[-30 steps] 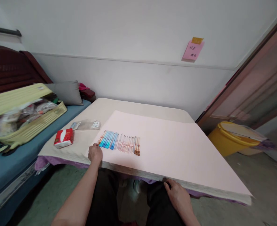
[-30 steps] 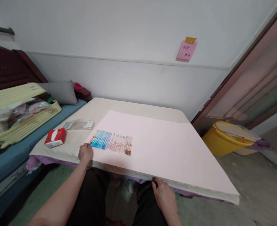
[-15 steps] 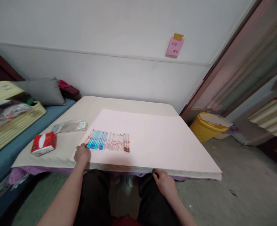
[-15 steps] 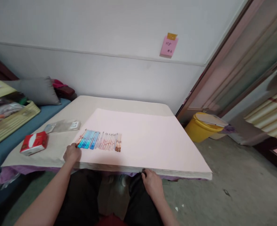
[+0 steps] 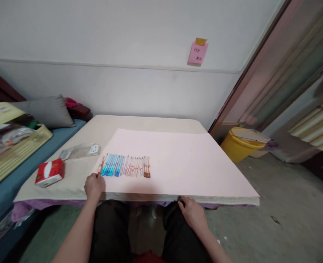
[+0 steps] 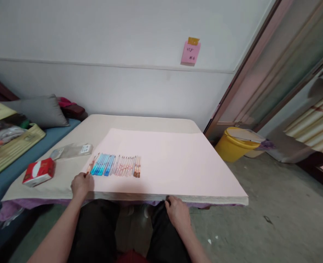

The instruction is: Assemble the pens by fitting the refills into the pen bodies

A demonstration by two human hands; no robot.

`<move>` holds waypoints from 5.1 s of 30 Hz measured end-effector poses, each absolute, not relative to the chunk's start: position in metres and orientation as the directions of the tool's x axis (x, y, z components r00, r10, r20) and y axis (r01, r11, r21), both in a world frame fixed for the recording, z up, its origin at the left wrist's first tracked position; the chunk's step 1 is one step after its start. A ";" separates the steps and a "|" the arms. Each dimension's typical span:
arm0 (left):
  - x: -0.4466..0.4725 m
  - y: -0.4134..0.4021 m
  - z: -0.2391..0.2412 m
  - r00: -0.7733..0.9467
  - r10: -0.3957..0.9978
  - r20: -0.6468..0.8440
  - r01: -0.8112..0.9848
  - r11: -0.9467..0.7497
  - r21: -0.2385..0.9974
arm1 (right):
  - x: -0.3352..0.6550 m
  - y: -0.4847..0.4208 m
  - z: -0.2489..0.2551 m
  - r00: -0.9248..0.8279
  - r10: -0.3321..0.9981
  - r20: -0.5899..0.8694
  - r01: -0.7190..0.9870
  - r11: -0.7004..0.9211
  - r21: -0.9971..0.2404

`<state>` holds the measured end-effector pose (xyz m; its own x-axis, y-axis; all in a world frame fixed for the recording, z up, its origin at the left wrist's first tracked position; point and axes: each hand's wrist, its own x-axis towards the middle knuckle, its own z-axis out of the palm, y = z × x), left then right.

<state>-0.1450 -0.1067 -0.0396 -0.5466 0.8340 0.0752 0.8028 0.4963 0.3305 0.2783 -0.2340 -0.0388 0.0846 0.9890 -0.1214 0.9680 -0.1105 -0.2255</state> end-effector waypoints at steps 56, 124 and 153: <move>-0.053 -0.109 -0.041 -0.224 0.969 0.103 0.932 0.183 0.313 | 0.282 -0.234 -0.048 0.051 0.996 -0.071 0.965 -0.068 -0.254; -0.062 -0.094 -0.051 -0.289 0.949 0.130 0.930 0.246 0.272 | 0.280 -0.236 -0.046 0.089 0.991 -0.102 0.964 -0.111 -0.241; -0.053 -0.085 -0.064 -0.102 0.963 0.251 0.991 0.076 0.111 | 0.281 -0.234 -0.049 0.087 0.993 -0.085 0.962 -0.106 -0.251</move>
